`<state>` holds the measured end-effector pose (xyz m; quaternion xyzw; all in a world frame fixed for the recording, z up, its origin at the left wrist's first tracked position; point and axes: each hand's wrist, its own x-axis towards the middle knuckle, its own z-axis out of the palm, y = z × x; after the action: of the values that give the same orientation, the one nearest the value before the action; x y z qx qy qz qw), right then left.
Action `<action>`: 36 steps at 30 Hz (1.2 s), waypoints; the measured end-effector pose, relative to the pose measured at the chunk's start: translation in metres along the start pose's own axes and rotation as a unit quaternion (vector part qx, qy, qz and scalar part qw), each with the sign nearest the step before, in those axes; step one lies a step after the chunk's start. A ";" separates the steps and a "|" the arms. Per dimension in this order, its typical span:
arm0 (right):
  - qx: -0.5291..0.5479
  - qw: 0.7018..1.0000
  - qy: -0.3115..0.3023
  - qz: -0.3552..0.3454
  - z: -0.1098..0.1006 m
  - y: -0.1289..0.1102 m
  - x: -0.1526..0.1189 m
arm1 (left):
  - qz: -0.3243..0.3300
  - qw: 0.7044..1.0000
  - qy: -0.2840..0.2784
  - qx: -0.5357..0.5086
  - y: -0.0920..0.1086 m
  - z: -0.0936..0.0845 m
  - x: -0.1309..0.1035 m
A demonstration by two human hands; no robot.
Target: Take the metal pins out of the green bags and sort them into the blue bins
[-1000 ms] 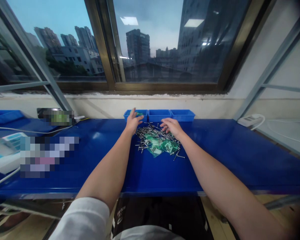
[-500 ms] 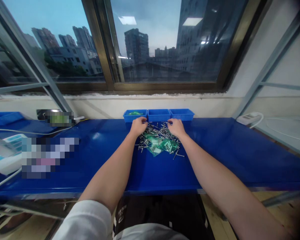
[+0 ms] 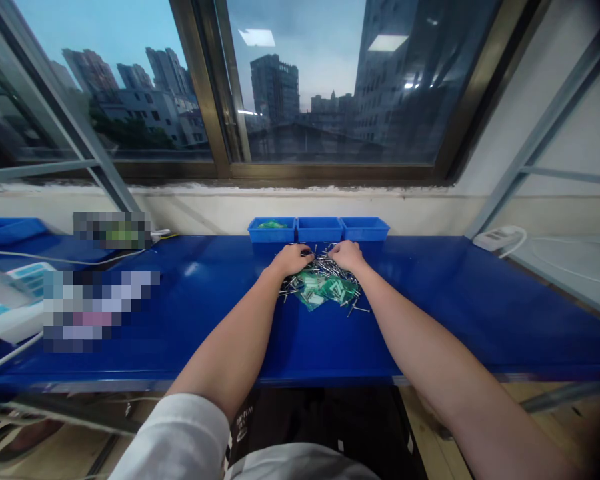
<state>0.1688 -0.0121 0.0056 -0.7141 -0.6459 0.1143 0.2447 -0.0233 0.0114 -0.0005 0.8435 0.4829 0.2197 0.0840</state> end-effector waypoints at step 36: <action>0.428 0.896 0.008 -0.115 -0.004 -0.005 0.001 | 0.041 0.987 0.103 -0.120 0.032 -0.011 -0.004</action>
<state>0.1664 -0.0116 0.0120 -0.4620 -0.6098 0.3453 0.5436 -0.0047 -0.0098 0.0192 0.8192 0.4241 0.3653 0.1252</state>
